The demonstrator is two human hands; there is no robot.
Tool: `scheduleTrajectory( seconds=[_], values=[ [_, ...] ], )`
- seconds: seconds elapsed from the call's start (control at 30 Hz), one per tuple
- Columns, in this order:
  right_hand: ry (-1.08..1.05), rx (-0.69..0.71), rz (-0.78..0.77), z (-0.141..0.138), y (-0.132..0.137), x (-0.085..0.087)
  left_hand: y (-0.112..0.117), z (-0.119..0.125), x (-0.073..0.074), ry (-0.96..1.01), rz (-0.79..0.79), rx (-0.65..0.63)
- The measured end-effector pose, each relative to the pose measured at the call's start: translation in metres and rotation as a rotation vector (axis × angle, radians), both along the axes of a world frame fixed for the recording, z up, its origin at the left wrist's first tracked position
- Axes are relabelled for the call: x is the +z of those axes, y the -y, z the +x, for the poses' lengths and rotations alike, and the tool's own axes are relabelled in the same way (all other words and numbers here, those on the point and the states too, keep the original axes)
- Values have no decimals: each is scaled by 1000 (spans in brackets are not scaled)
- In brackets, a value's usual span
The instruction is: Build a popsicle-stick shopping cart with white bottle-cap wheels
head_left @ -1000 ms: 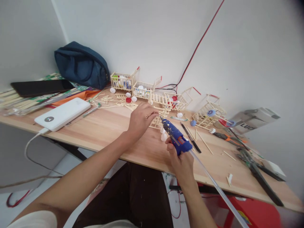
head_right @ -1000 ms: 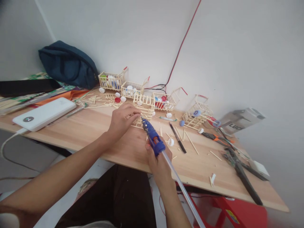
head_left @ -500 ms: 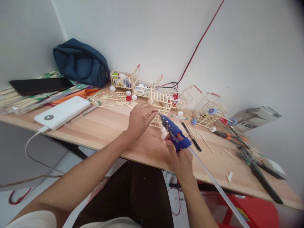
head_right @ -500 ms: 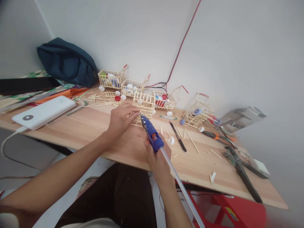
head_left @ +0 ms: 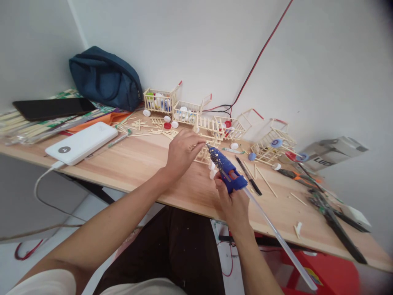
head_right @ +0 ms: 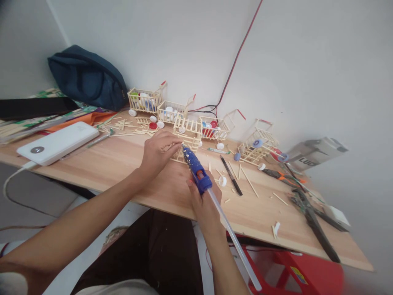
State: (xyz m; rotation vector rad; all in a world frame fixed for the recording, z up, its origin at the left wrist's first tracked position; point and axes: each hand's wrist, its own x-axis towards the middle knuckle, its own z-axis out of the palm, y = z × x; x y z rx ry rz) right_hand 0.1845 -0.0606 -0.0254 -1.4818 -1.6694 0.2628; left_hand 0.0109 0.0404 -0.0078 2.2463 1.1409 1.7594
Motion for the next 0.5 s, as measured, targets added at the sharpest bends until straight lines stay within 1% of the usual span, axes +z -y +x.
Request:
scheduleTrajectory(
  seconds=[0.17, 0.37, 0.5],
  values=[
    [-5, 1, 12, 0, 0, -1, 1, -1, 0, 2, 2, 4],
    [-13, -15, -7, 0, 0, 0, 0, 0, 0, 14, 7, -6],
    [-33, -22, -6, -1, -1, 1, 0, 0, 1, 9, -15, 4]
  ],
)
